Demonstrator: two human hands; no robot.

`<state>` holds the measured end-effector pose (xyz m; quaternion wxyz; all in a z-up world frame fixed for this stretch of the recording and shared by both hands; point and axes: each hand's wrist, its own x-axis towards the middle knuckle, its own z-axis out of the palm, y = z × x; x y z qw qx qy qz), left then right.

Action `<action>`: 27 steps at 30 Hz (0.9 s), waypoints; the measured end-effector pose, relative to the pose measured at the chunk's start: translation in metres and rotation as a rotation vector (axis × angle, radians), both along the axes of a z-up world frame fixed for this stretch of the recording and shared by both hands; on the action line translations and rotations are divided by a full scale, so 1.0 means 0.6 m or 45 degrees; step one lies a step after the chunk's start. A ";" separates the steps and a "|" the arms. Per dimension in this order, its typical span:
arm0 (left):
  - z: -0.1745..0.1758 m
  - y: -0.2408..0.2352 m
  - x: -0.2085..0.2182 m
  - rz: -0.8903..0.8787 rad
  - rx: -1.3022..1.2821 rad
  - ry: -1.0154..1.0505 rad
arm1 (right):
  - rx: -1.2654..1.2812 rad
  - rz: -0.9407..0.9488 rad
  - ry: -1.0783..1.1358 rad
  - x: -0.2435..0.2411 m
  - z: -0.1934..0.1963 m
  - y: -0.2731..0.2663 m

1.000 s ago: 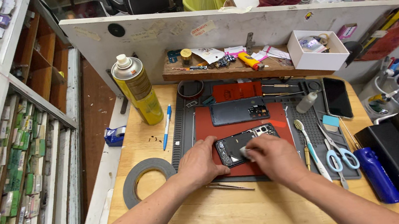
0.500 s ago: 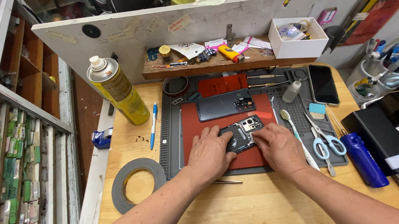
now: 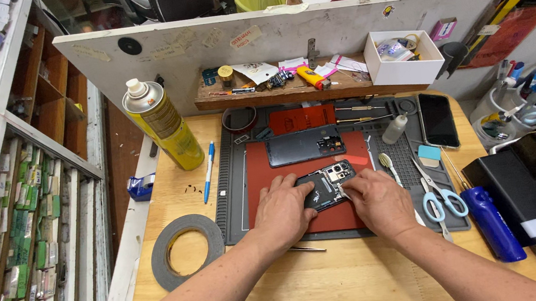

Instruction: The person cleans the back of a disassembled smartphone using a spray can and a white cloth. They wipe the camera module area and edges, then use a metal prying tool to scrape residue from the surface. The person continues wiping and scraping the back panel repeatedly.

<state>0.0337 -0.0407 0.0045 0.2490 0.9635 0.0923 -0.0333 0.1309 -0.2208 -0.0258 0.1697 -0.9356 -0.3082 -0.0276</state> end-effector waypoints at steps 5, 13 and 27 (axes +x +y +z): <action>0.017 -0.003 0.000 -0.067 0.076 0.095 | -0.073 0.021 0.082 0.019 0.015 -0.016; 0.029 -0.038 0.014 -0.360 0.253 0.152 | 0.187 -0.171 0.138 0.010 0.008 -0.040; 0.022 -0.039 0.011 -0.335 0.242 0.153 | 0.042 0.037 -0.001 0.000 -0.007 -0.007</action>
